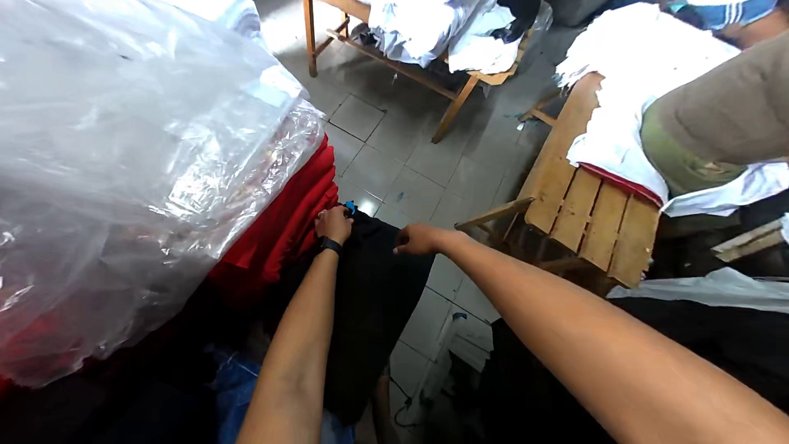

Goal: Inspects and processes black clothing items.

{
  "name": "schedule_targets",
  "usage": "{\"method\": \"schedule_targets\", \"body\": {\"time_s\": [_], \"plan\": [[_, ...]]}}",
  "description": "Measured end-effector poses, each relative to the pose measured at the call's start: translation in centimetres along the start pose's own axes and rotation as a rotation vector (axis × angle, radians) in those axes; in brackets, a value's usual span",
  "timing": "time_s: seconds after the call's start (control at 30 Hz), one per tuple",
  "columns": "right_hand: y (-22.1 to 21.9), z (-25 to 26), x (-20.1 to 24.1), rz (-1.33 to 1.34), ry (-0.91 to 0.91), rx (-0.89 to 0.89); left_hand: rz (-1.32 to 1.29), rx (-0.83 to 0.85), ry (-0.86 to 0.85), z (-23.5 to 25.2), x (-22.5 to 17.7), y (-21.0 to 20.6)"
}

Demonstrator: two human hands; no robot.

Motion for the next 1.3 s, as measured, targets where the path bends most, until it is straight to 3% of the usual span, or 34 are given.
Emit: {"method": "schedule_targets", "body": {"time_s": [0.1,0.3,0.37,0.5,0.63,0.97,1.3], "plan": [[-0.7,1.8,0.4,0.147,0.035,-0.046,0.021,-0.031,-0.046,0.7,0.4,-2.2],[-0.8,6.0,1.4,0.553,0.16,-0.431,-0.097,-0.134,-0.086,0.4,1.0,-2.6],[-0.9,7.2,1.9,0.632,0.209,-0.483,-0.136,-0.173,-0.107,-0.1,1.1,-2.5],[-1.8,8.9,2.2,0.737,0.211,-0.493,-0.232,-0.217,-0.175,-0.6,1.1,-2.2],[-1.9,9.3,1.5,0.801,0.193,-0.509,-0.327,-0.076,-0.28,-0.5,1.3,-1.8],[-1.9,9.8,0.7,0.754,0.161,-0.298,-0.339,0.031,-0.326,0.3,1.5,-1.7],[-3.4,10.0,2.2,1.578,0.255,-0.308,-0.962,0.059,-0.19,0.4,3.4,-1.8]]}}
Point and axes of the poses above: each hand's wrist, its own z-axis towards the middle knuckle, its own y-axis out of the back of the hand, x = y × z, the point moved 5 cm from there along z, towards the middle knuckle, and after that the axes turned 14 degrees about z, right-handed, at the moved point
